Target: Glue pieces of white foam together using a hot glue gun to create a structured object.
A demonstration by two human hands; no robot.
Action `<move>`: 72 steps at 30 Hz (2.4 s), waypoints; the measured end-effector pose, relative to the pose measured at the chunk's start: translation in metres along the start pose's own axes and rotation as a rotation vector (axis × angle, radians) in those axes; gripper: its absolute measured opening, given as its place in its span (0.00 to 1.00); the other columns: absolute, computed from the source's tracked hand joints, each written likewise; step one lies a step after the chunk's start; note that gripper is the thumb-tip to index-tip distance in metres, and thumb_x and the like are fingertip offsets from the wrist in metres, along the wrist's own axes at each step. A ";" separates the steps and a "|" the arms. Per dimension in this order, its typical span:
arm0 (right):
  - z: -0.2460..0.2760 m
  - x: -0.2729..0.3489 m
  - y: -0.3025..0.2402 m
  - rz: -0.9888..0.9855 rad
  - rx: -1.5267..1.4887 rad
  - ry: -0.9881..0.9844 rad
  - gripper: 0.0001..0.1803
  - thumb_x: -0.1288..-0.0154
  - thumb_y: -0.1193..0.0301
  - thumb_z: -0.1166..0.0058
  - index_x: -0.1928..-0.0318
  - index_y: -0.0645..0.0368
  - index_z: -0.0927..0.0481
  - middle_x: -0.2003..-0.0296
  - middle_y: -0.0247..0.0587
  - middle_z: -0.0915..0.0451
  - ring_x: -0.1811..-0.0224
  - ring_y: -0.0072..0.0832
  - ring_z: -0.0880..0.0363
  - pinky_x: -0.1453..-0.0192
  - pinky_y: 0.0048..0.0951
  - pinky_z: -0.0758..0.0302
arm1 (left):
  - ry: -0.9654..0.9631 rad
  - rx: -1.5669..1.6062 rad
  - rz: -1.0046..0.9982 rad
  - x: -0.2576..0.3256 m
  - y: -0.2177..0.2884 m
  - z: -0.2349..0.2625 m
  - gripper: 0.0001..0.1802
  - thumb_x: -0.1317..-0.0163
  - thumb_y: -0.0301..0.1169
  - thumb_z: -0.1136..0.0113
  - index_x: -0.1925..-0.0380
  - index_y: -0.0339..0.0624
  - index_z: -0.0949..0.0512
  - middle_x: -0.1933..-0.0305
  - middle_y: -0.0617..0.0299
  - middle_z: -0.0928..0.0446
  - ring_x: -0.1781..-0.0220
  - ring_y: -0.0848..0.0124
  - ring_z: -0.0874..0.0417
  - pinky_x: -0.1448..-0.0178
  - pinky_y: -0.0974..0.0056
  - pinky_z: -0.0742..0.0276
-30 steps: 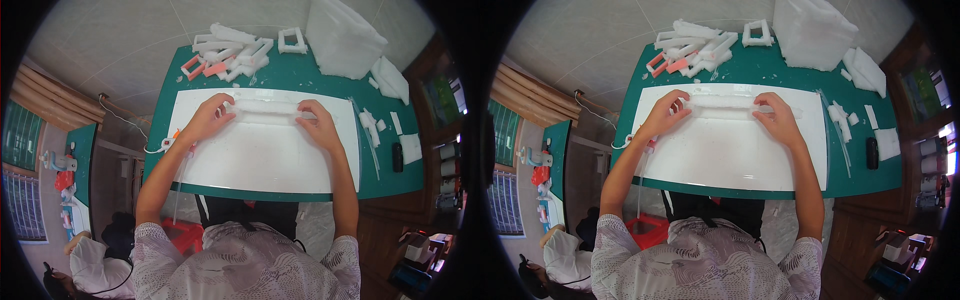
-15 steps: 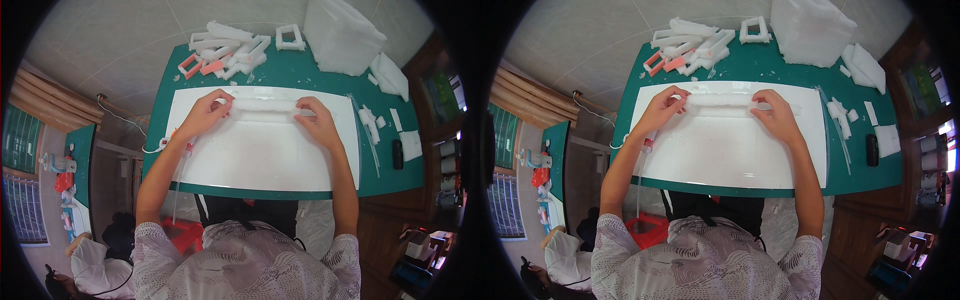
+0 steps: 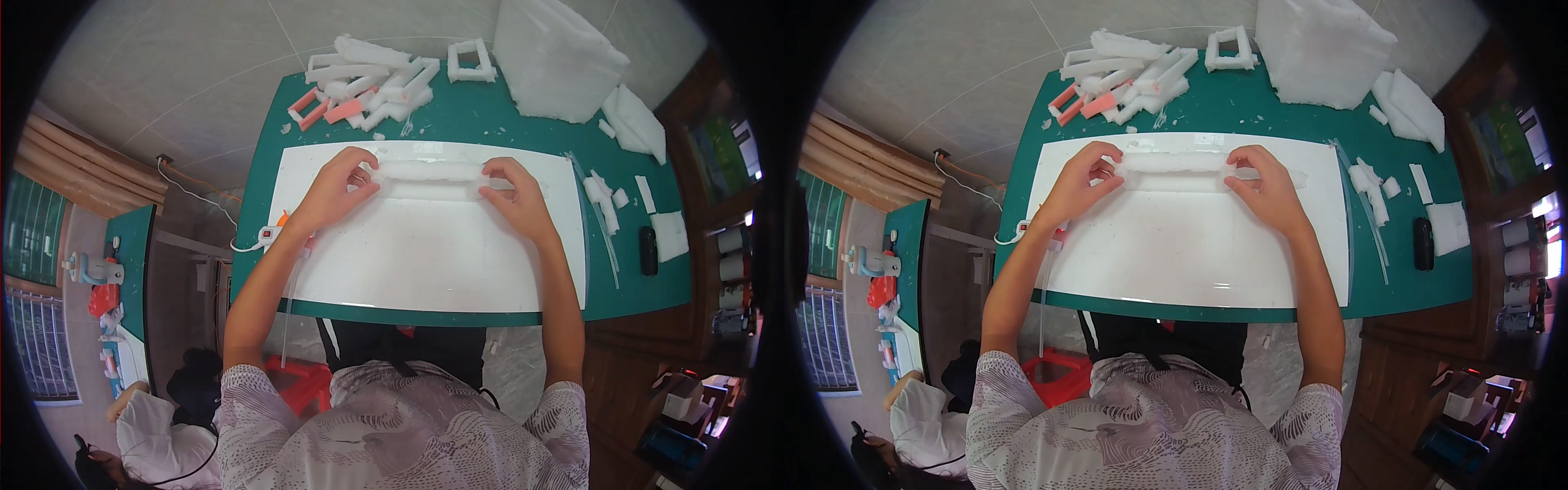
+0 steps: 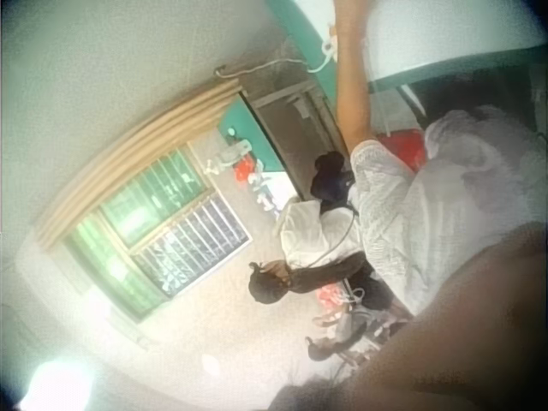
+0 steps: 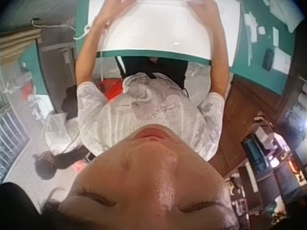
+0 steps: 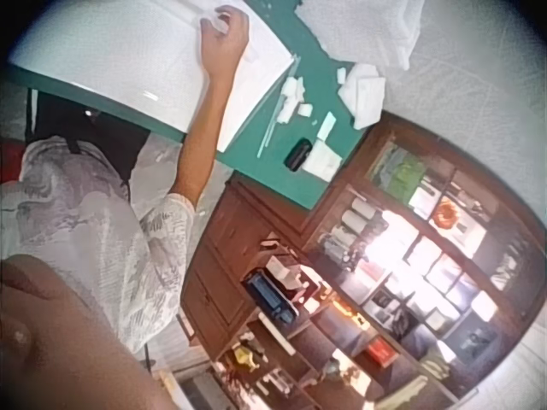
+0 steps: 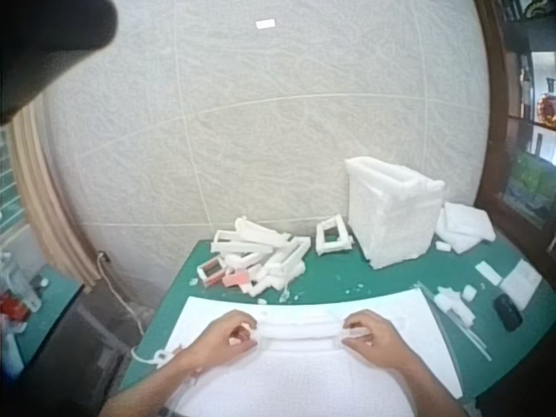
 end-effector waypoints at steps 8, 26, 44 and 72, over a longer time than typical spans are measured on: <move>-0.001 -0.001 0.002 0.013 -0.020 0.004 0.13 0.39 0.76 0.39 0.54 0.56 0.23 0.50 0.38 0.24 0.46 0.31 0.23 0.48 0.29 0.18 | 0.001 -0.046 -0.006 0.001 0.002 0.000 0.13 0.41 0.22 0.36 0.56 0.40 0.25 0.50 0.59 0.27 0.58 0.72 0.19 0.50 0.68 0.22; -0.002 -0.002 0.003 -0.019 -0.039 -0.013 0.17 0.40 0.79 0.38 0.50 0.58 0.23 0.48 0.36 0.25 0.44 0.29 0.23 0.47 0.28 0.19 | -0.010 -0.087 -0.027 0.000 0.001 0.001 0.13 0.41 0.20 0.36 0.56 0.39 0.25 0.50 0.61 0.27 0.57 0.74 0.22 0.54 0.72 0.22; 0.000 -0.001 0.005 0.003 -0.054 0.008 0.13 0.39 0.76 0.38 0.54 0.58 0.23 0.50 0.37 0.24 0.46 0.30 0.23 0.49 0.29 0.19 | -0.005 -0.072 -0.021 -0.002 -0.001 -0.002 0.12 0.41 0.23 0.35 0.57 0.40 0.24 0.51 0.59 0.26 0.59 0.72 0.18 0.52 0.68 0.22; -0.005 0.000 0.019 0.057 -0.152 0.141 0.14 0.37 0.74 0.38 0.51 0.59 0.22 0.50 0.37 0.22 0.53 0.26 0.19 0.57 0.24 0.18 | 0.067 -0.109 -0.046 0.002 -0.001 -0.006 0.14 0.41 0.24 0.34 0.56 0.40 0.24 0.52 0.62 0.24 0.61 0.75 0.20 0.60 0.72 0.25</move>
Point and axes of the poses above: each hand's wrist, its own x-axis away from the middle knuckle, its own z-axis out of the back of the hand, y = z × x, the point moved 2 cm from there along -x, towards the middle knuckle
